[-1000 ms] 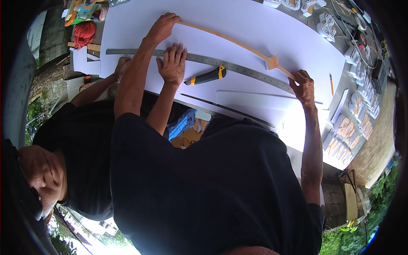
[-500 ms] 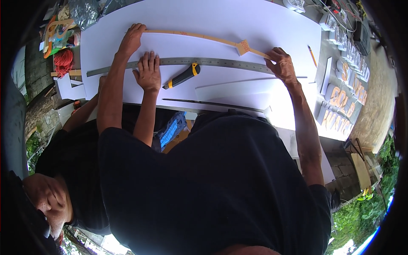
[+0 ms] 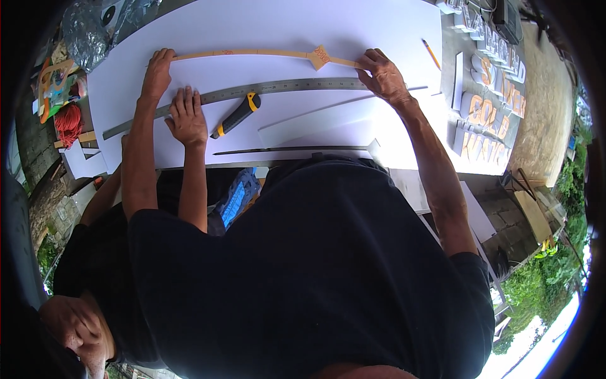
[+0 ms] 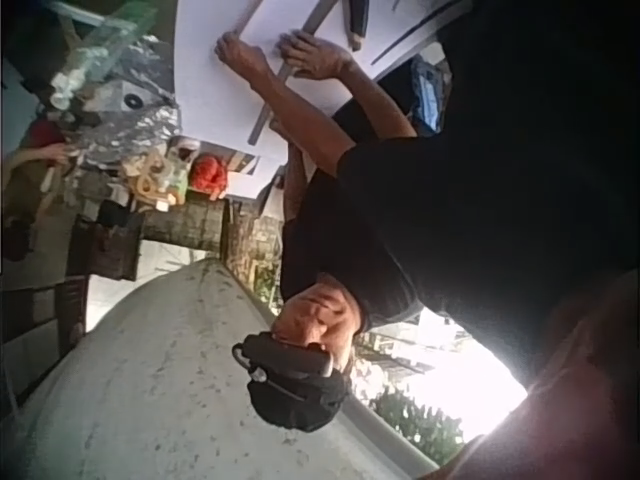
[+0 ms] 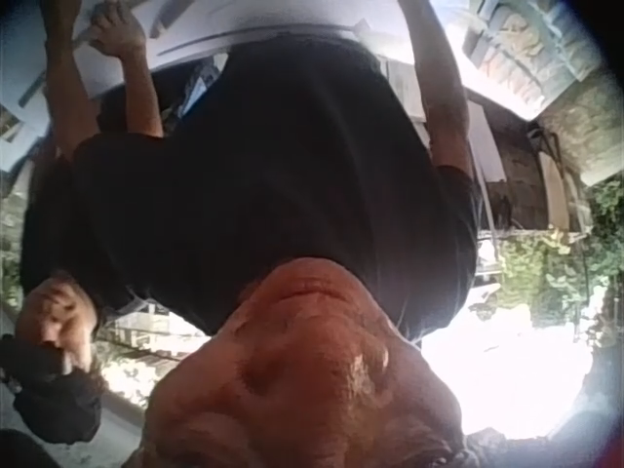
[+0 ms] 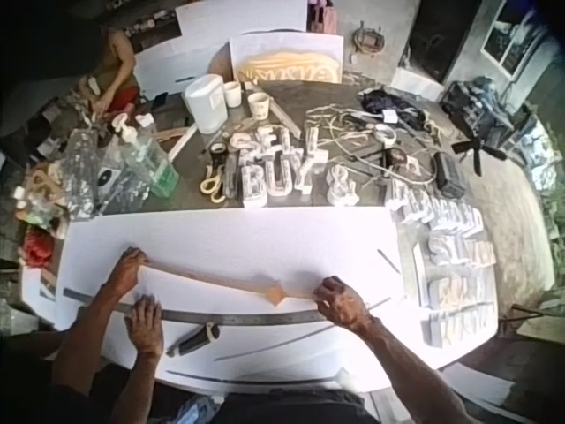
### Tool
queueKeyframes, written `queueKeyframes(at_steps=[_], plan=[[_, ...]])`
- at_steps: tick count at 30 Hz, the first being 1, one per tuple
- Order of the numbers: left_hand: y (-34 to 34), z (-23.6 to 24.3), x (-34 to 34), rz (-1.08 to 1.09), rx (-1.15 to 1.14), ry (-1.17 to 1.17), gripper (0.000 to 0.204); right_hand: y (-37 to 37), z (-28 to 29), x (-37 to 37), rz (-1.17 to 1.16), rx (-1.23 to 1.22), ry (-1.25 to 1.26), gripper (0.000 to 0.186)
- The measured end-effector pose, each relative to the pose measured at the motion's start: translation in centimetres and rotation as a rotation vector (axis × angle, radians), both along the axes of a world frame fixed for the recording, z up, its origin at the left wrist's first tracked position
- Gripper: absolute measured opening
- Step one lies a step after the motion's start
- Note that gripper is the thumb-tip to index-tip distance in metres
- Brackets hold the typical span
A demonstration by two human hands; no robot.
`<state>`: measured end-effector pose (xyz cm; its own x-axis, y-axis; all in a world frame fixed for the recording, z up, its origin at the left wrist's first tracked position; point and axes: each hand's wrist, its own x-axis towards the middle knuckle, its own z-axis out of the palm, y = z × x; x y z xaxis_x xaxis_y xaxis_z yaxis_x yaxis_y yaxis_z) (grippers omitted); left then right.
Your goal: Cutting and assembling sign components on a work table.
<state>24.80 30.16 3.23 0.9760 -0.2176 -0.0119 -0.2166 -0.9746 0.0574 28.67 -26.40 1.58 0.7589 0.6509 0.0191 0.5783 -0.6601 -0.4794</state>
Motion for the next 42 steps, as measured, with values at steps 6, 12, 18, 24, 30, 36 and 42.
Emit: queueKeyframes(at_steps=[6,12,18,24,30,36,42], plan=[[0.1,-0.2,-0.1,0.014,0.024,0.008,0.036,0.6,0.3,0.1,0.037,-0.237,-0.049,0.012],[0.1,-0.3,0.0,0.012,0.024,0.03,0.038,0.1,0.1,0.0,0.118,-0.212,-0.135,0.021],[0.7,-0.2,0.2,0.004,0.042,0.053,0.04,0.5,0.4,0.3,0.119,-0.213,-0.092,0.012],[0.2,2.3,-0.1,-0.014,0.146,0.135,0.057,0.7,0.8,0.3,0.097,-0.25,-0.044,0.011],[-8.0,5.5,0.1,-0.059,-0.144,0.033,0.053,0.5,0.9,0.2,0.075,-0.265,-0.034,0.013],[-20.2,4.9,0.4,-0.264,-0.383,0.081,0.044,0.6,1.1,0.0,0.07,-0.24,-0.042,0.012],[-24.0,2.4,0.9,-0.262,-0.352,0.155,0.043,1.1,1.3,0.1,0.072,-0.283,0.005,0.013]])
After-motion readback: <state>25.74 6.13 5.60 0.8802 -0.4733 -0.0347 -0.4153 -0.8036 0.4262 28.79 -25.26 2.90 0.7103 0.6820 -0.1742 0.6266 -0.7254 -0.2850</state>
